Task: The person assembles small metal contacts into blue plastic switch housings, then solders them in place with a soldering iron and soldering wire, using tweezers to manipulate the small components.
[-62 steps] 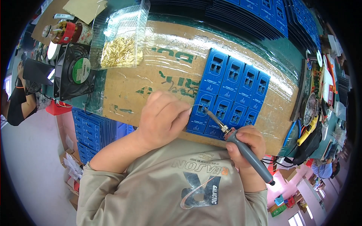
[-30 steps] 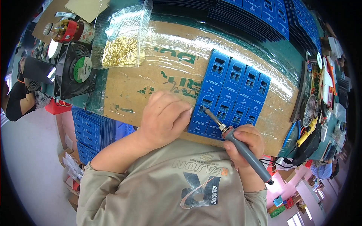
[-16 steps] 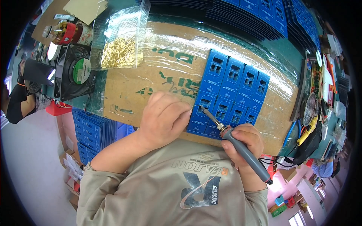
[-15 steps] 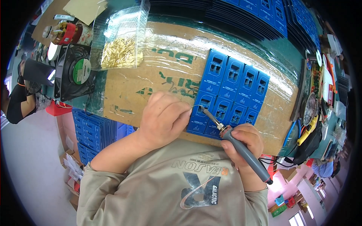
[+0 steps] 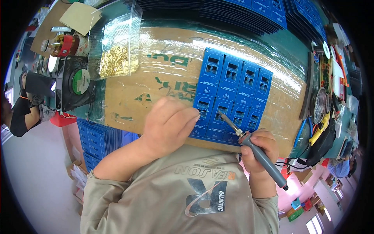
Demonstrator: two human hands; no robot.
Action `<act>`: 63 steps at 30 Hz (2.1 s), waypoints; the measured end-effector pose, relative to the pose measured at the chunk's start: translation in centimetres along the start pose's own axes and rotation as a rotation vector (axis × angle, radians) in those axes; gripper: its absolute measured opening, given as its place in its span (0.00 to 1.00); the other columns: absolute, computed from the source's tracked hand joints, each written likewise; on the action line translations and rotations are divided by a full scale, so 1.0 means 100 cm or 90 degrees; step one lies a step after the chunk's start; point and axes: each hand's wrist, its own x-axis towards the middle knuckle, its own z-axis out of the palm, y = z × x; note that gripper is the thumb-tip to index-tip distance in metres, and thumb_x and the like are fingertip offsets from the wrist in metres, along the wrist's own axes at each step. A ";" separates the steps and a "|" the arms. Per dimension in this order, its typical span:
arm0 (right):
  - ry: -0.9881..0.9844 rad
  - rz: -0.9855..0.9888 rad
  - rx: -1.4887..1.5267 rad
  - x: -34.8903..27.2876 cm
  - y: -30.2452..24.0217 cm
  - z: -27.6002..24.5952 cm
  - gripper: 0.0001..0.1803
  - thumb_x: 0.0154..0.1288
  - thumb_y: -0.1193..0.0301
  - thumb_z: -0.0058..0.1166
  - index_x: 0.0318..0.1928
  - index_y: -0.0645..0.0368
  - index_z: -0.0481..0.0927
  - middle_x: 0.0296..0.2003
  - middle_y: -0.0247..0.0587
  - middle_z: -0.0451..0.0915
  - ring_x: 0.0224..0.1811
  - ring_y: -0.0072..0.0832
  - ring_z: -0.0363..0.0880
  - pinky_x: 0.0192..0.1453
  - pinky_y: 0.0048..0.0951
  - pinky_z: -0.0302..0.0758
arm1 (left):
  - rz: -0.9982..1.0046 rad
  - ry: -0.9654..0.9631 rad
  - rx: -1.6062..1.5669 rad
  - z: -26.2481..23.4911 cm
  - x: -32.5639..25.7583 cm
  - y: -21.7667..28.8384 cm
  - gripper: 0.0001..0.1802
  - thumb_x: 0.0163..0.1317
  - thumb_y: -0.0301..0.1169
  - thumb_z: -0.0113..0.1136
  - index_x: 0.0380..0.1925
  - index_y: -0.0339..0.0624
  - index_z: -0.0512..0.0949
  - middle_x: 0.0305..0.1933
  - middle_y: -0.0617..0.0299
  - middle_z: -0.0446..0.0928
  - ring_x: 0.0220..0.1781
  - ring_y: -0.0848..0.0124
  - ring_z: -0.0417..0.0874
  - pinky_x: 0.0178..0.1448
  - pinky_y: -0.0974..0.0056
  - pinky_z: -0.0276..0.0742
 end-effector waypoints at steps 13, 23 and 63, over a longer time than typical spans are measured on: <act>-0.018 -0.015 -0.003 -0.001 0.004 -0.004 0.21 0.54 0.71 0.74 0.43 0.59 0.76 0.27 0.40 0.81 0.24 0.31 0.82 0.26 0.29 0.76 | 0.033 -0.038 0.030 0.014 0.009 0.008 0.12 0.51 0.19 0.70 0.36 0.40 0.82 0.34 0.58 0.78 0.35 0.60 0.79 0.40 0.59 0.75; -0.009 -0.012 0.001 -0.004 0.005 0.000 0.21 0.53 0.71 0.75 0.43 0.59 0.76 0.27 0.40 0.81 0.24 0.32 0.81 0.25 0.29 0.75 | 0.037 -0.037 0.029 0.015 0.009 0.009 0.11 0.51 0.19 0.70 0.36 0.41 0.82 0.34 0.59 0.77 0.35 0.60 0.78 0.40 0.58 0.74; 0.026 -0.008 0.000 -0.010 0.009 -0.003 0.21 0.51 0.71 0.76 0.42 0.59 0.77 0.28 0.41 0.81 0.24 0.33 0.82 0.25 0.30 0.76 | 0.057 -0.069 0.054 0.016 0.018 0.015 0.11 0.52 0.21 0.70 0.36 0.42 0.82 0.34 0.60 0.78 0.36 0.60 0.78 0.44 0.57 0.73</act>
